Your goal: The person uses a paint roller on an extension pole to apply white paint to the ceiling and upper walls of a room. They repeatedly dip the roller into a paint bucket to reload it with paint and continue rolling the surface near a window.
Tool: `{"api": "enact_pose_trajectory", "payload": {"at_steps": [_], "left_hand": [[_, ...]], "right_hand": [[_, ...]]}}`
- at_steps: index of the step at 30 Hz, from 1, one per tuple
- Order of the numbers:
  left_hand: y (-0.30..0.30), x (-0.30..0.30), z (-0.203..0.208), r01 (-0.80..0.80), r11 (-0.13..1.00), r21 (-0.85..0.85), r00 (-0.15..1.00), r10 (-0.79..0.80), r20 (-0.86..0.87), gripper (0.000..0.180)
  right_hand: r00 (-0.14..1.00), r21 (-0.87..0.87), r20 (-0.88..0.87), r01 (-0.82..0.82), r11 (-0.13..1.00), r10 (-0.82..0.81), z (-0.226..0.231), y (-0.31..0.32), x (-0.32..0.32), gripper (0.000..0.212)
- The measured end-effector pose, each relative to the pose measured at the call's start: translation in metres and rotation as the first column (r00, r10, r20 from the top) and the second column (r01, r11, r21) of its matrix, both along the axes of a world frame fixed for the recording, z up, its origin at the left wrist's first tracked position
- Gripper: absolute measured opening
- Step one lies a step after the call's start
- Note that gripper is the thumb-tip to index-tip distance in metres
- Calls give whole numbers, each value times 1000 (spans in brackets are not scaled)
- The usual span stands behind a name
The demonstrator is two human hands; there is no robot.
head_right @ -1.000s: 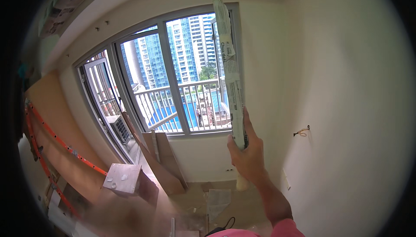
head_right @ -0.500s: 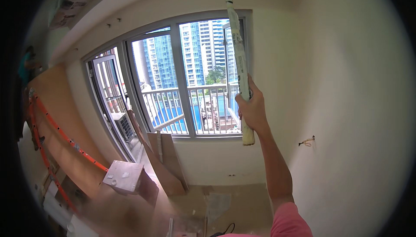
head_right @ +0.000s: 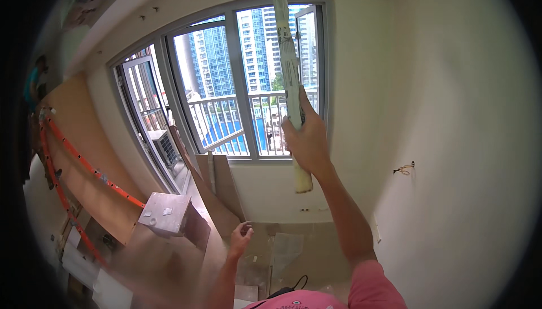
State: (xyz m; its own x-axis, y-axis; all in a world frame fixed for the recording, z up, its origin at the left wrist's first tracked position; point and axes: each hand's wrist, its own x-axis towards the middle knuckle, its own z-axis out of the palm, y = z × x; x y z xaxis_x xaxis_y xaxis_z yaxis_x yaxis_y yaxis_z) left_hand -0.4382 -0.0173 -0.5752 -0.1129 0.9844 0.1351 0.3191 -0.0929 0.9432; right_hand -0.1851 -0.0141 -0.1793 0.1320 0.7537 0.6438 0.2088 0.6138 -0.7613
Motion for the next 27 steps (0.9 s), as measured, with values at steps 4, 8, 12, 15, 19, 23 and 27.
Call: {"api": "enact_pose_trajectory", "payload": {"at_steps": [4,8,12,15,19,23,27], "left_hand": [[-44,-6,-62,-1,998,-56,1000,3,20,39],[-112,-38,-181,91,906,-413,995,-102,-6,47],[-169,-62,-220,114,765,-634,993,-64,101,48],[-183,-68,-255,93,876,-473,993,-118,-23,32],[-175,-82,-273,93,761,-642,974,-203,-100,38],[-166,-92,-266,92,697,-711,983,-178,-47,55],[-163,-89,-257,25,735,-678,996,-78,-47,57]], "right_hand": [[1000,18,13,19,1000,-19,17,20,-7,71],[1000,14,20,6,1000,-6,23,32,-4,70],[999,10,32,39,999,-40,6,-2,-13,71],[1000,-47,6,14,999,-13,-17,-52,-19,71],[1000,-85,-25,8,996,-10,-35,-95,-23,71],[999,-4,1,43,999,-43,-29,-84,-24,69],[999,-7,-51,-11,1000,11,-3,-39,-32,68]]}}
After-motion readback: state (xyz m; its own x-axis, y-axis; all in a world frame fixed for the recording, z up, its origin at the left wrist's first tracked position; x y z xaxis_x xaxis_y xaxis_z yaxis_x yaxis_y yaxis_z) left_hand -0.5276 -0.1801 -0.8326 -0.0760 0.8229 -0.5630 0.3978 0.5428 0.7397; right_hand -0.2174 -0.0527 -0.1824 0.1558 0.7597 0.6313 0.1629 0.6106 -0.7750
